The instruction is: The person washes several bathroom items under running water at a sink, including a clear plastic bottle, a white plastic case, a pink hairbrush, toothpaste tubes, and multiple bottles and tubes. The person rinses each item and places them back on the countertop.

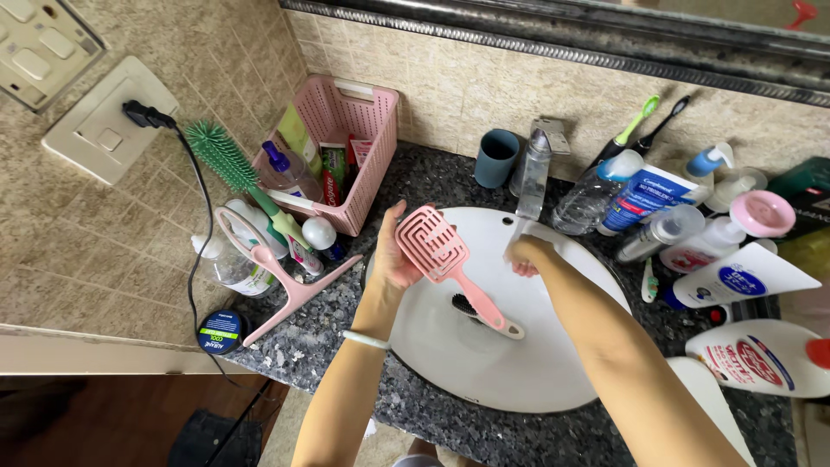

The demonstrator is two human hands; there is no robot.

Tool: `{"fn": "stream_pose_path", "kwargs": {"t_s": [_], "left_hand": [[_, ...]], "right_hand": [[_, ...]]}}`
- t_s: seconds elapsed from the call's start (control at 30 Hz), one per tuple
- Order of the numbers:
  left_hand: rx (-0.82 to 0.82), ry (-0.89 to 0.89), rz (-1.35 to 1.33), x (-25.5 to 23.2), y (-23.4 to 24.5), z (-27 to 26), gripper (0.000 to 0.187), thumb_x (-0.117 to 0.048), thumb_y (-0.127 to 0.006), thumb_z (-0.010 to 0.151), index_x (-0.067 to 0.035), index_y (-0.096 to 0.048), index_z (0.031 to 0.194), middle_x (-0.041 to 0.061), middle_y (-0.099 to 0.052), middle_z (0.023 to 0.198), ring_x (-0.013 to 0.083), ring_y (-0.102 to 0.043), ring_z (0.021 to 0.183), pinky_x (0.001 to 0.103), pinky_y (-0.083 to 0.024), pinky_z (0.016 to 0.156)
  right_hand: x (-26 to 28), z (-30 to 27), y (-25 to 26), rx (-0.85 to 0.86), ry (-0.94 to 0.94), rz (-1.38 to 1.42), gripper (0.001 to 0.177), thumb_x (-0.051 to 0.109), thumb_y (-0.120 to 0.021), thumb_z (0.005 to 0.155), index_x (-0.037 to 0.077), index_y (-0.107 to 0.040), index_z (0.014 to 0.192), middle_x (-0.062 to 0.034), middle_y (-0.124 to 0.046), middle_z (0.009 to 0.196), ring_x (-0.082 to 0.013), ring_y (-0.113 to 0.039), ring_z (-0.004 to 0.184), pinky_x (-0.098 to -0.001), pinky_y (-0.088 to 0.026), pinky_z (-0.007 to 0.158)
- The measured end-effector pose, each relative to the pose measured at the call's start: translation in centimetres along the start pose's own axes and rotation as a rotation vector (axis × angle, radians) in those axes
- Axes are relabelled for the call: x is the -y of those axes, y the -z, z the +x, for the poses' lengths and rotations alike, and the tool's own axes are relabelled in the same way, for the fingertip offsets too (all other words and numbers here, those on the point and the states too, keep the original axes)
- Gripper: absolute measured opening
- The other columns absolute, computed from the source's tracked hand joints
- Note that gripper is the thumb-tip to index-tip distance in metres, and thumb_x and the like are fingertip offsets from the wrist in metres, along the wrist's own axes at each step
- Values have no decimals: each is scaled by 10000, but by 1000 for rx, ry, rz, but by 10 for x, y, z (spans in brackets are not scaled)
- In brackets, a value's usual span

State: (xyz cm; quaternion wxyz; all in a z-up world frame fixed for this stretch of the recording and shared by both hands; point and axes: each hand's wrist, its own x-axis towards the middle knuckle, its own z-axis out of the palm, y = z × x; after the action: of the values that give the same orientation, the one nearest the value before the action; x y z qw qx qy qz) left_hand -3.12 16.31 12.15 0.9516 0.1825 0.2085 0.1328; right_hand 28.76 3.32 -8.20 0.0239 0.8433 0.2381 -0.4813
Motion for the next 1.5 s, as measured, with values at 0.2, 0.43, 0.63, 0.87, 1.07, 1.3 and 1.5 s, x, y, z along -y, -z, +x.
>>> {"fn": "stream_pose_path", "kwargs": {"t_s": [0.2,0.43,0.63,0.87,1.07,1.3,1.5], "left_hand": [[39,2,-1,-5,16,4,652,-582,-636,862,-111,-667,1311,103,-703,1109,259,-672,1026,481,-553,937],[-107,-58,88,20,7,60,474,-530,-590,884,-135,-669,1135,68,-672,1058,248,-644,998,497,-537,907],[-90,-86,248,6,-60,80,596,-587,-429,870,-94,-588,1165,164,-646,1030,299,-631,1000,589,-506,866],[-57,-433,353,-56,-156,97,782,-558,-503,845,-36,-429,1422,228,-479,1194,338,-508,1108,633,-451,909],[-162,-670,396,-71,-200,145,884,-543,-621,785,-26,-342,1446,245,-500,1325,365,-488,1256,608,-420,982],[-128,-783,124,-28,-189,201,542,-399,-460,1075,-2,-385,1436,318,-514,1197,456,-396,662,591,-327,531],[-313,-1236,405,12,-142,253,380,-357,-555,1151,11,-525,1239,217,-543,1227,134,-537,932,285,-466,801]], "right_hand": [[11,-43,-1,-293,117,-449,216,260,-623,882,85,-743,920,-56,-794,834,-222,-763,732,-357,-567,611],[15,-213,-18,-546,267,-259,258,396,-651,939,231,-775,1093,-20,-749,1011,-247,-703,951,-415,-553,804],[10,-292,2,-974,646,200,228,319,-688,956,125,-761,1053,-83,-760,968,-253,-732,814,-370,-565,693],[28,-300,73,-1338,943,291,189,209,-677,1042,42,-728,1113,-130,-700,1285,-265,-706,1020,-333,-558,688],[26,-265,56,-1306,832,319,211,220,-681,1012,25,-734,1071,-106,-717,1220,-278,-708,1083,-353,-582,843],[6,-263,34,-1152,924,271,242,253,-682,979,28,-754,1032,-121,-573,1492,-292,-472,1446,-366,-430,1123],[4,-265,37,-1037,822,294,242,298,-669,966,110,-789,1058,-61,-488,1576,-270,-320,1529,-369,-380,1151]]}}
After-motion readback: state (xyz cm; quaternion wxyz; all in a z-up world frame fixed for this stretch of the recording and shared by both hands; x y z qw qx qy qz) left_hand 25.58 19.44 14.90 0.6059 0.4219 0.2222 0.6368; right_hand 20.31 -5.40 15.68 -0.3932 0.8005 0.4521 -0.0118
